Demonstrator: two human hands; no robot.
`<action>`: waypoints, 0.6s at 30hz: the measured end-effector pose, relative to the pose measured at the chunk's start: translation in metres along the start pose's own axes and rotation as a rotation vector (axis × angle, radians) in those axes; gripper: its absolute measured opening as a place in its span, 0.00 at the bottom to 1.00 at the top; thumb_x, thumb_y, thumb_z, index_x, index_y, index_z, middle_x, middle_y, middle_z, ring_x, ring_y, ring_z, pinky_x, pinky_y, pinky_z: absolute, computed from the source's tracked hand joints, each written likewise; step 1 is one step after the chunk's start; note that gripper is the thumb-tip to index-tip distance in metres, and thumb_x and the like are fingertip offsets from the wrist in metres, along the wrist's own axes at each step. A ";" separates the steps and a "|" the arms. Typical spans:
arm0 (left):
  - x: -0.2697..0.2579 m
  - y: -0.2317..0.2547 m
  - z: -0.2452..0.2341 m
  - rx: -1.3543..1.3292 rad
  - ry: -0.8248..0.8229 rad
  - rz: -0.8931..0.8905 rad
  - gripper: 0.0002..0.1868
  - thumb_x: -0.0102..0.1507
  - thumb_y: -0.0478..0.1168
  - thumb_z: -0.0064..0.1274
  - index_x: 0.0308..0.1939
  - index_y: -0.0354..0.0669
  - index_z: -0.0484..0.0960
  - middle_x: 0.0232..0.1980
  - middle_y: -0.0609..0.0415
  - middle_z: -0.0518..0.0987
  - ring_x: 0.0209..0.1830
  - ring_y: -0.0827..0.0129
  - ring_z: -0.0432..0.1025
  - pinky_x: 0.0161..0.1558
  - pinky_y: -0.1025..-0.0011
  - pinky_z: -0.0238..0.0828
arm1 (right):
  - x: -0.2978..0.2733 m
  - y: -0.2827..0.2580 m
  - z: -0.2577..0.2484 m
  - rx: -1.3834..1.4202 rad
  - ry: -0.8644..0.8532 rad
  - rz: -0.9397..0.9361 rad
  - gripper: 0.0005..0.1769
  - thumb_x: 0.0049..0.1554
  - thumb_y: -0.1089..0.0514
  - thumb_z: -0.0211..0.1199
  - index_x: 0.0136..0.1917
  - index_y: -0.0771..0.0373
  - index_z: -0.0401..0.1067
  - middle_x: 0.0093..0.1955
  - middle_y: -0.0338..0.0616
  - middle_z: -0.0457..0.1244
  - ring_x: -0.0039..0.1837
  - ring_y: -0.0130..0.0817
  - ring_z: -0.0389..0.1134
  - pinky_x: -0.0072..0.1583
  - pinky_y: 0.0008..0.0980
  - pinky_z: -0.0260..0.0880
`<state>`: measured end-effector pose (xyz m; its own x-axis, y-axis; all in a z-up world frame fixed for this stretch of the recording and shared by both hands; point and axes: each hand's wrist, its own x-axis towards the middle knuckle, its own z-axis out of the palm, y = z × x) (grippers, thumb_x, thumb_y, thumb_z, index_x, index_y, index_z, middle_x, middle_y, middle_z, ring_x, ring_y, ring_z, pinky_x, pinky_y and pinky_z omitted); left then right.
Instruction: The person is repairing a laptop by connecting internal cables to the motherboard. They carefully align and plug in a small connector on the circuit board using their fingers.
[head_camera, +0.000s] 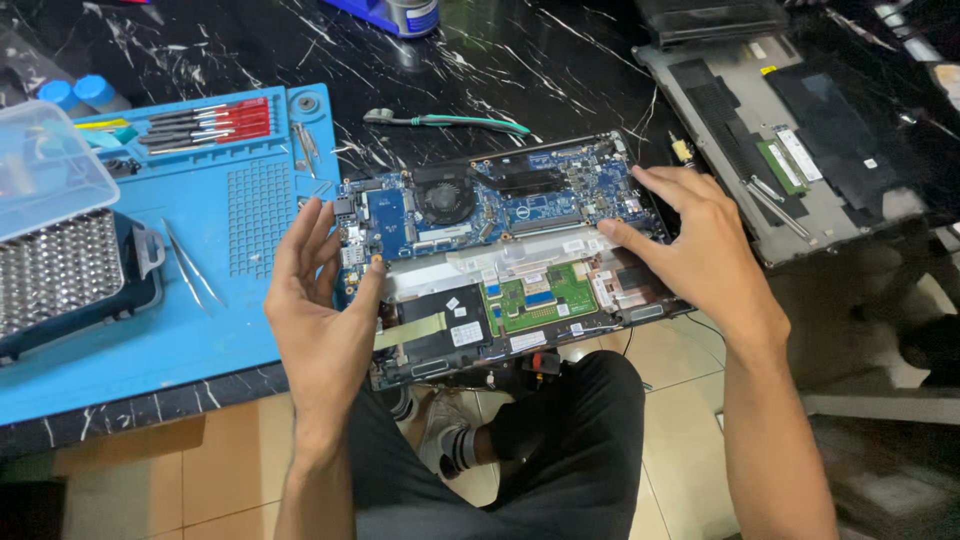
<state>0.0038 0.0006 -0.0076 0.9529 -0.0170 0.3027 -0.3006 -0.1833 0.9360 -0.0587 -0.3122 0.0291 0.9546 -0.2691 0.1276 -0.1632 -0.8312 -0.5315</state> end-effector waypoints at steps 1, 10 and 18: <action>0.000 0.000 0.000 0.002 0.000 0.003 0.34 0.64 0.31 0.57 0.73 0.44 0.64 0.73 0.42 0.71 0.72 0.56 0.69 0.72 0.61 0.65 | 0.000 -0.001 0.000 0.002 0.002 -0.001 0.40 0.57 0.41 0.66 0.74 0.67 0.65 0.75 0.53 0.59 0.76 0.46 0.56 0.73 0.48 0.52; -0.002 0.006 0.000 0.065 -0.018 -0.017 0.34 0.64 0.36 0.56 0.74 0.44 0.64 0.74 0.42 0.70 0.73 0.52 0.68 0.71 0.59 0.67 | -0.001 0.000 -0.001 0.013 -0.047 0.033 0.41 0.59 0.40 0.61 0.77 0.65 0.61 0.77 0.51 0.55 0.78 0.45 0.52 0.75 0.47 0.48; -0.005 0.008 -0.002 -0.002 -0.001 -0.049 0.35 0.61 0.33 0.59 0.72 0.44 0.66 0.72 0.44 0.73 0.69 0.57 0.71 0.71 0.63 0.70 | 0.001 0.010 0.005 0.072 0.013 0.034 0.40 0.56 0.42 0.65 0.75 0.64 0.65 0.76 0.50 0.58 0.78 0.45 0.54 0.75 0.46 0.51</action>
<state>-0.0033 0.0014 -0.0006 0.9666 -0.0092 0.2563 -0.2536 -0.1820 0.9500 -0.0577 -0.3182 0.0199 0.9455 -0.3033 0.1185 -0.1772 -0.7845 -0.5943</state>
